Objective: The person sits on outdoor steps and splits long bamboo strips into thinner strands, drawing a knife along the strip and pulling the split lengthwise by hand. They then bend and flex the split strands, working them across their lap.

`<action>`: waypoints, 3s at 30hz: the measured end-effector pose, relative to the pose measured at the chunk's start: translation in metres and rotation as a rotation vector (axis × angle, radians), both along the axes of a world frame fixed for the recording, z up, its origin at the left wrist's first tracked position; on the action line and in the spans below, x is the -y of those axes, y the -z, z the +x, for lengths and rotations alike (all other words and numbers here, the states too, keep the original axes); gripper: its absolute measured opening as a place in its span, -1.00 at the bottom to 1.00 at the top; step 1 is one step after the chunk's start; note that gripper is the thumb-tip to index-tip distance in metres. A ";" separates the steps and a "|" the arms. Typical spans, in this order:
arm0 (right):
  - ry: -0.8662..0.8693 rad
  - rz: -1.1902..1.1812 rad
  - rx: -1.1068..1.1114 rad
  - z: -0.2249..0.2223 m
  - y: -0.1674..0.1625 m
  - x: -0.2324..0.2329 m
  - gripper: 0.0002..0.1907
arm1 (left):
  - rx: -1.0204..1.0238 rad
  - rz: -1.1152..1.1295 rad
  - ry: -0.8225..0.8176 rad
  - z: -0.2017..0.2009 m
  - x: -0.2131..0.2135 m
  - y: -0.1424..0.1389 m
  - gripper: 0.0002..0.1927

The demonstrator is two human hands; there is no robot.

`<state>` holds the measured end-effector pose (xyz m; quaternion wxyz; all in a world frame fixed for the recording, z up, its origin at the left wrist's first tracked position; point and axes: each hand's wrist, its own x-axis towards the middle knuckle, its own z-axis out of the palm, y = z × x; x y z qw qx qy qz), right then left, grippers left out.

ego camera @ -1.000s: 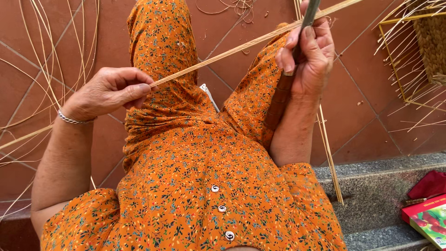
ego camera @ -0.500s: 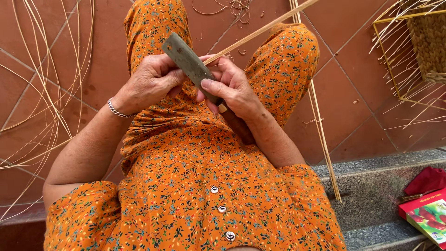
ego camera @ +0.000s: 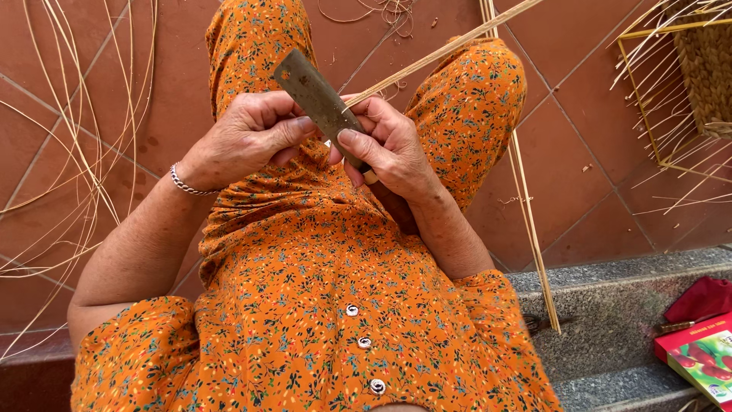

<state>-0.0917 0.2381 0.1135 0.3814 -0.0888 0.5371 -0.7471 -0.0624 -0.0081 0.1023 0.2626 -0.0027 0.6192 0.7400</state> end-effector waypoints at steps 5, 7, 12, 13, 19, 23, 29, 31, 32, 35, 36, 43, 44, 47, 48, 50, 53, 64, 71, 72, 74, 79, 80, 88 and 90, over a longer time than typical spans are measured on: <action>0.024 -0.013 0.009 0.001 0.000 0.002 -0.69 | 0.014 -0.009 0.001 0.000 0.000 -0.002 -0.80; 0.040 -0.005 -0.012 0.000 0.000 0.002 -0.71 | 0.021 0.003 0.003 0.000 0.000 -0.003 -0.80; 0.119 -0.022 -0.001 -0.002 0.000 -0.002 -0.69 | 0.034 -0.052 0.035 0.002 0.004 -0.006 -0.81; 0.119 -0.031 -0.007 -0.002 0.000 -0.003 -0.71 | 0.040 -0.048 0.031 0.003 0.004 -0.006 -0.81; 0.216 0.002 -0.043 -0.008 0.000 -0.013 -0.80 | 0.037 -0.073 0.031 0.012 0.014 -0.007 -0.81; 0.258 -0.015 -0.043 -0.010 0.000 -0.021 -0.82 | 0.033 -0.128 0.032 0.020 0.024 -0.007 -0.81; 0.357 -0.095 -0.030 -0.018 0.002 -0.034 -0.80 | 0.064 -0.147 0.040 0.034 0.047 -0.011 -0.81; 0.372 -0.118 -0.029 -0.019 0.004 -0.037 -0.78 | 0.114 -0.167 0.035 0.038 0.056 -0.009 -0.81; 0.377 -0.121 -0.029 -0.019 0.004 -0.038 -0.77 | 0.161 -0.191 0.032 0.041 0.062 -0.009 -0.80; 0.392 -0.108 -0.048 -0.019 0.005 -0.042 -0.77 | 0.180 -0.184 0.034 0.048 0.077 -0.004 -0.81; 0.396 -0.100 -0.056 -0.019 0.005 -0.043 -0.77 | 0.167 -0.169 0.036 0.051 0.083 -0.001 -0.81; 0.452 -0.103 -0.066 -0.019 0.001 -0.055 -0.75 | 0.251 -0.334 0.078 0.074 0.134 0.019 -0.76; 0.447 -0.096 -0.070 -0.018 0.003 -0.055 -0.74 | 0.266 -0.351 0.091 0.076 0.142 0.024 -0.76; 0.441 -0.099 -0.072 -0.014 0.008 -0.055 -0.75 | 0.206 -0.269 0.127 0.078 0.165 0.041 -0.75; 0.438 -0.106 -0.074 -0.014 0.010 -0.055 -0.76 | 0.166 -0.219 0.137 0.077 0.171 0.046 -0.74; 0.457 -0.115 -0.062 -0.014 0.013 -0.056 -0.76 | 0.265 -0.340 0.149 0.078 0.182 0.053 -0.75; 0.497 -0.115 -0.044 -0.014 0.016 -0.060 -0.77 | 0.337 -0.383 0.104 0.079 0.191 0.056 -0.73; 0.564 -0.062 -0.134 -0.027 0.020 -0.082 -0.80 | 0.318 -0.459 0.088 0.078 0.218 0.063 -0.73; 0.630 -0.016 -0.185 -0.024 0.025 -0.086 -0.80 | 0.147 -0.424 0.094 0.066 0.202 0.049 -0.69; 0.616 0.004 -0.203 -0.022 0.028 -0.078 -0.80 | 0.097 -0.399 0.092 0.056 0.186 0.042 -0.67; 0.571 -0.022 -0.168 -0.015 0.034 -0.058 -0.80 | 0.164 -0.504 0.131 0.034 0.141 0.031 -0.62; 0.458 -0.069 -0.039 0.010 0.039 -0.017 -0.79 | -0.415 -0.611 0.041 0.003 0.011 0.022 -0.82; 0.433 -0.075 -0.033 0.012 0.039 -0.013 -0.78 | -0.581 -0.528 -0.012 0.001 -0.006 0.022 -0.86; 0.414 -0.113 0.066 0.012 0.028 -0.021 -0.71 | -0.307 -0.231 -0.022 -0.012 -0.014 0.033 -0.89; 0.401 -0.120 0.046 0.013 0.027 -0.021 -0.70 | -0.256 -0.197 -0.008 -0.010 -0.006 0.033 -0.88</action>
